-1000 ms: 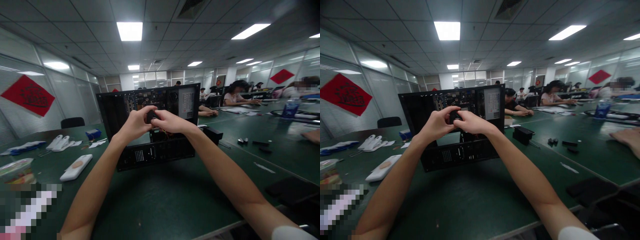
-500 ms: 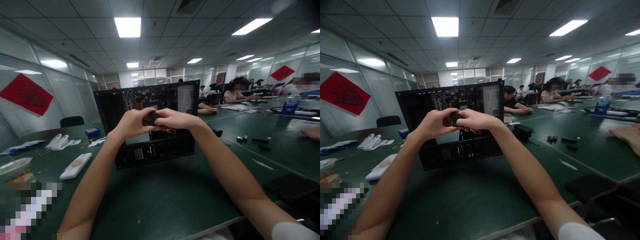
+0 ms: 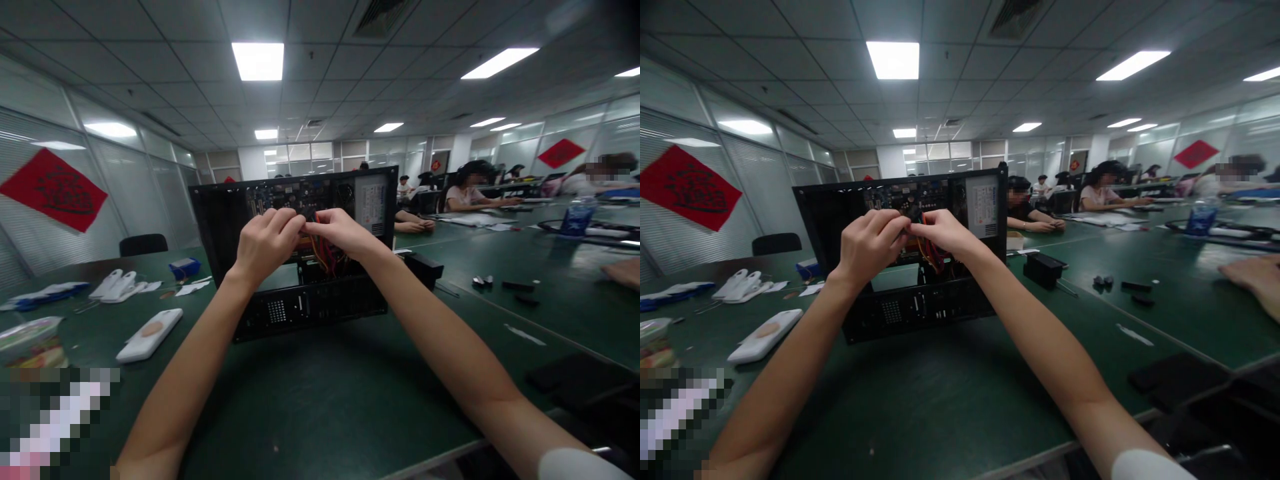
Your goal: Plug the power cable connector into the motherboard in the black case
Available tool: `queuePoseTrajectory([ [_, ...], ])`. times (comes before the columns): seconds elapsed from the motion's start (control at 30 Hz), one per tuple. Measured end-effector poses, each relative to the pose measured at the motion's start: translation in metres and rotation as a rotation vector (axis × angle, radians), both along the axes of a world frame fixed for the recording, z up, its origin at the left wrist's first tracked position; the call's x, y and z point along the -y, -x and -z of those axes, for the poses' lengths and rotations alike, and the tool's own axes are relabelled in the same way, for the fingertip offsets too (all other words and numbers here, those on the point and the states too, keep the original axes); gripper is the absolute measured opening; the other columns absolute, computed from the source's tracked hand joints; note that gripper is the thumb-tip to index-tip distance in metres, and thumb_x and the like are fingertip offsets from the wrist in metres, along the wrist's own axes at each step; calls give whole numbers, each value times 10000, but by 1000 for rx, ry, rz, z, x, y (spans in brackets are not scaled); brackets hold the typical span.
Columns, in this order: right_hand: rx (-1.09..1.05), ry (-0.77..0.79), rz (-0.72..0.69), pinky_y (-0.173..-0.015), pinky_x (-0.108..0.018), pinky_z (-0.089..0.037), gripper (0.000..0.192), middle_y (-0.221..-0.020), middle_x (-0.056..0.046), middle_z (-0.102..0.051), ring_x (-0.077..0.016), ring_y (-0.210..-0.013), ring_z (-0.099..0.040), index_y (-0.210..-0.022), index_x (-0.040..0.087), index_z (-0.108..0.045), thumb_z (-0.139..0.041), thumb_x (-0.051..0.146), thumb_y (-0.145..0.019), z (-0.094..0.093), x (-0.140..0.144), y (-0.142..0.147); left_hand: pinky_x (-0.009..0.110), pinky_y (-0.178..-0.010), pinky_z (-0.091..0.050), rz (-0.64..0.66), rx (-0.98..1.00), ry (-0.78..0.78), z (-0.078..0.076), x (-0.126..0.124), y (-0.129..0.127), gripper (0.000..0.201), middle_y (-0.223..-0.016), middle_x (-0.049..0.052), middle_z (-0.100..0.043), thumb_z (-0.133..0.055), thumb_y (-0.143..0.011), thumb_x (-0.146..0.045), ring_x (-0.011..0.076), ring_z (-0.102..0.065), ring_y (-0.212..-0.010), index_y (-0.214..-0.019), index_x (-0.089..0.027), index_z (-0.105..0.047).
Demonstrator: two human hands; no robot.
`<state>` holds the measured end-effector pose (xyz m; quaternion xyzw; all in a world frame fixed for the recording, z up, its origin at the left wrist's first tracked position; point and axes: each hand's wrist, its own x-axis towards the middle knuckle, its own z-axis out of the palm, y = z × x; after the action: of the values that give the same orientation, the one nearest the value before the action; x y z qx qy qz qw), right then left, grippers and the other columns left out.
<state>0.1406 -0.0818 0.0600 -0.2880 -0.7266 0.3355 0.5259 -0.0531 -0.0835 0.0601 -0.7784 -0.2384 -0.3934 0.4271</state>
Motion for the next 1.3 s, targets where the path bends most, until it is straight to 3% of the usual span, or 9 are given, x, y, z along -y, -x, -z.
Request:
queuePoseTrajectory([
  [0.23, 15, -9, -38, -588, -217, -470, 397, -816, -20, -702, -114, -682, -600, -924, 140, -733, -794, 498, -764, 6, -8, 0, 342, -781, -521, 62, 79, -61, 10, -24, 8, 264, -1064, 100, -756, -533, -1017, -340, 223, -691, -927, -1091, -202, -746],
  [0.3, 63, 6, -10, -604, -242, -508, 402, -829, -35, -704, -125, -679, -617, -949, 142, -733, -696, 534, -868, 10, -14, 1, 345, -782, -526, 58, 88, -57, 14, -30, 10, 264, -1057, 95, -765, -546, -1011, -333, 224, -696, -915, -1096, -204, -760],
  [0.37, 117, -34, 110, -647, -289, -551, 415, -862, -67, -709, -157, -712, -649, -984, 134, -728, -523, 494, -995, 13, -21, 2, 350, -802, -534, 48, 105, -28, 17, -36, 10, 265, -1070, 96, -767, -558, -1002, -326, 229, -700, -931, -1102, -201, -770],
  [0.5, 336, -505, 502, -962, -399, -547, 381, -1309, -159, -639, -250, -1152, -641, -1305, 140, -649, -412, 185, -1010, 21, -27, 2, 344, -843, -549, 17, 186, 137, 23, -45, 7, 256, -1115, 98, -761, -587, -979, -309, 237, -709, -988, -1098, -202, -786],
  [0.6, 678, -714, 583, -1026, -399, -512, 460, -1452, -135, -551, -275, -1304, -552, -1394, 192, -606, -446, 120, -969, 26, -25, -1, 325, -828, -555, -34, 201, 311, 27, -51, 4, 240, -1152, 88, -764, -615, -956, -289, 242, -720, -1004, -1093, -223, -800],
  [0.7, 930, -654, 601, -928, -357, -540, 393, -1342, -113, -625, -263, -1183, -628, -1307, 218, -670, -469, 154, -975, 33, -30, -3, 320, -830, -553, -99, 151, 497, 33, -57, -1, 254, -1182, 60, -770, -620, -952, -294, 257, -723, -1043, -1128, -279, -803],
  [0.83, 1081, -511, 662, -847, -329, -530, 349, -1221, -135, -673, -258, -1067, -679, -1220, 191, -709, -444, 180, -993, 48, -51, -11, 335, -840, -546, -241, 1, 698, 42, -68, -6, 275, -1173, 45, -777, -594, -960, -307, 279, -722, -1069, -1144, -327, -797],
  [1.03, 1141, -365, 638, -859, -289, -497, 266, -1222, -139, -698, -254, -1101, -675, -1104, 156, -759, -556, 240, -953, 70, -81, -30, 343, -816, -542, -381, -229, 688, 47, -92, -14, 318, -1109, 73, -786, -517, -989, -312, 284, -731, -1020, -1135, -281, -797],
  [1.3, 1156, -290, 574, -782, -272, -471, 243, -1123, -99, -763, -241, -1044, -692, -1065, 206, -786, -628, 274, -893, 73, -82, -31, 349, -837, -540, -411, -305, 755, 57, -100, -27, 306, -1142, 91, -775, -578, -941, -290, 297, -714, -1073, -1156, -275, -794],
])
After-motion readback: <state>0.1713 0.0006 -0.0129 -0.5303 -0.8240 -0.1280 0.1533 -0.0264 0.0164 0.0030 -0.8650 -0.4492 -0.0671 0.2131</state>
